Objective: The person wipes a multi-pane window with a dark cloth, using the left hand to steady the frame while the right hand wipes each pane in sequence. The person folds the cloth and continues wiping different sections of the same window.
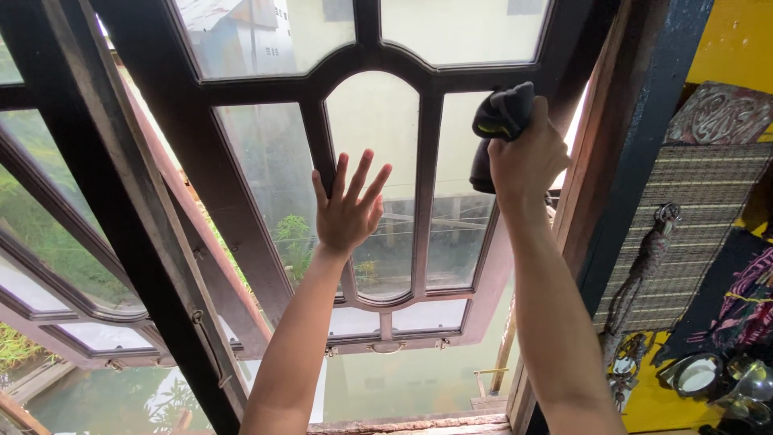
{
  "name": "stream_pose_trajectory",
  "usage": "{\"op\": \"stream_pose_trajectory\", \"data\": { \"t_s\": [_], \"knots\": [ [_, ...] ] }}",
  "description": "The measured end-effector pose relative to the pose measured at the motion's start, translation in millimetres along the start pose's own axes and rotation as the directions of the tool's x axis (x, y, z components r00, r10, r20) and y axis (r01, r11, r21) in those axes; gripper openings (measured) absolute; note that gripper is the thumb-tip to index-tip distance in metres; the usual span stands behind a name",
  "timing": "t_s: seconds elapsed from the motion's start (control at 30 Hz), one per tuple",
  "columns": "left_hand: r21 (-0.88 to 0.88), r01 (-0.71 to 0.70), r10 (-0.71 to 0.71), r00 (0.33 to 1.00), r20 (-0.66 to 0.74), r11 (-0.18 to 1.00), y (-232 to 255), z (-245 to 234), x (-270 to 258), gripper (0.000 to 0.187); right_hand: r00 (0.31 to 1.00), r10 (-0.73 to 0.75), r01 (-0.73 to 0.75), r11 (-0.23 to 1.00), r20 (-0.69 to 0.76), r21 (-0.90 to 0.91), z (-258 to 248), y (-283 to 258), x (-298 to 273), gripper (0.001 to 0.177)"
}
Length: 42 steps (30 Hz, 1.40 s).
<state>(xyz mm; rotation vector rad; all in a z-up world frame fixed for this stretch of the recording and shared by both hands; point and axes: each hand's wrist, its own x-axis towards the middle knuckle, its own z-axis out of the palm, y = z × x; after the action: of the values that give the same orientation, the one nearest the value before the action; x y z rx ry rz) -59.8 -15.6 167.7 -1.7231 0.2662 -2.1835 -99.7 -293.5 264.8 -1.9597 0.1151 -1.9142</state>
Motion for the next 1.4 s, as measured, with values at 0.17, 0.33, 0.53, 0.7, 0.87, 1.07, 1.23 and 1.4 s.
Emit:
{"op": "stream_pose_trajectory", "data": {
  "t_s": [0.17,0.33,0.53,0.7,0.87,1.07,1.23,1.4],
  "knots": [
    [0.005,-0.005,0.005,1.000,0.013,1.000,-1,2,-2,0.068,1.000,-0.029,0.028,0.998,0.012,0.053,13,-13,-9,0.032],
    [-0.003,-0.012,0.012,1.000,0.006,1.000,0,3,-1,0.069,0.985,-0.095,0.086,0.994,0.143,0.064,-5,-11,-4,0.026],
    [-0.014,-0.009,0.010,1.000,0.011,1.000,-1,1,-1,0.070,0.999,0.051,-0.053,0.988,0.019,0.144,17,-10,-9,0.033],
    [0.001,-0.003,0.003,1.000,0.019,1.000,0,0,-1,0.071,0.987,-0.158,0.155,0.975,0.011,0.158,29,-32,-19,0.032],
    [-0.007,-0.004,0.004,1.000,0.010,1.000,0,0,-1,0.068,0.991,-0.133,0.130,0.985,0.021,0.112,20,-3,-12,0.031],
    [-0.005,0.001,-0.001,1.000,0.005,1.000,0,1,-1,0.067,0.997,-0.074,0.066,0.968,0.026,0.243,24,-30,-22,0.029],
    [0.001,-0.004,0.004,1.000,0.010,1.000,-2,-1,0,0.068,0.984,-0.172,0.170,0.984,0.040,0.062,36,-3,-22,0.031],
    [-0.026,0.006,-0.006,1.000,0.004,1.000,0,-1,1,0.065,0.999,-0.035,0.035,0.999,-0.009,0.017,10,18,-8,0.041]
  ]
}}
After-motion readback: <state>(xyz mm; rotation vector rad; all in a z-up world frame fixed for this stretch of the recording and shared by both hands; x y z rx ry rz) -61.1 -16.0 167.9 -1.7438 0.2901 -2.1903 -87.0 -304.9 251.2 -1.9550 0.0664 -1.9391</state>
